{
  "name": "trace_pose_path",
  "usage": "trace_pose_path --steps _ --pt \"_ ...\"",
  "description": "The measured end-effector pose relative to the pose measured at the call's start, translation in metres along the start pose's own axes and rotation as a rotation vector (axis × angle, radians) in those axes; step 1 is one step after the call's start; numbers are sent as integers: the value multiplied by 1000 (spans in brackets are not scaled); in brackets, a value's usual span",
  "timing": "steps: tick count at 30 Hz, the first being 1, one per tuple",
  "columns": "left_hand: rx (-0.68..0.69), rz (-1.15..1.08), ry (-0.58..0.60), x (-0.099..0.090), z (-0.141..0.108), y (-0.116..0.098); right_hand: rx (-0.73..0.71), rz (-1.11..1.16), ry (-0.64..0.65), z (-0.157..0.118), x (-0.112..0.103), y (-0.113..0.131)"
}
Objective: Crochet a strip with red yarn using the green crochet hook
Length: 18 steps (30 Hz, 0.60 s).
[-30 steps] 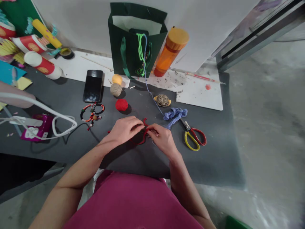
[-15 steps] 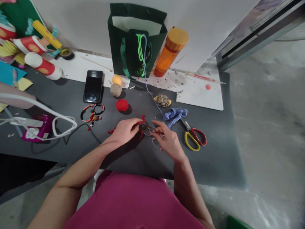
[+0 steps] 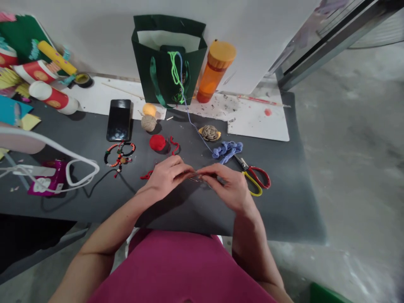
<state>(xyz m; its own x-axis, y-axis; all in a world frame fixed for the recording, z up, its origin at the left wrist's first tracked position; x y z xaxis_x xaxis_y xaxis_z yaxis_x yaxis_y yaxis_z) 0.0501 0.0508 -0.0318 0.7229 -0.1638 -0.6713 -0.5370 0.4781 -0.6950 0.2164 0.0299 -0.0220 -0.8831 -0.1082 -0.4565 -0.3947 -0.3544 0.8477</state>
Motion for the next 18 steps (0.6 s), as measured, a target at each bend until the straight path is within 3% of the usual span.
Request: trace_pose_path --steps 8,15,18 --pt "-103 -22 -150 -31 -1 27 106 -9 -186 -7 -19 -22" --pt "-212 -70 -197 -49 -8 37 160 358 -183 -16 1 -52" --pt "-292 -118 -202 -54 -13 36 173 310 -144 -14 10 -52"
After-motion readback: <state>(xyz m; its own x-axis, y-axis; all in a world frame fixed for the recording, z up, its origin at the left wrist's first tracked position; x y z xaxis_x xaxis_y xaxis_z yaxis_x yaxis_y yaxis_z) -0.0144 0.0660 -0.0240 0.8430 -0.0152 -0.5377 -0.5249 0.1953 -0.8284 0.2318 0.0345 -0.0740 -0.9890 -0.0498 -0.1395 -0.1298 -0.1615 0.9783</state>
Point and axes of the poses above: each hand's wrist, its own z-axis towards the middle knuckle, its own x-axis out of the palm, y = z × x, the point moved 7 cm from there along z, towards the middle knuckle, and after that the axes turned 13 degrees about -x, right-handed, at the moved point
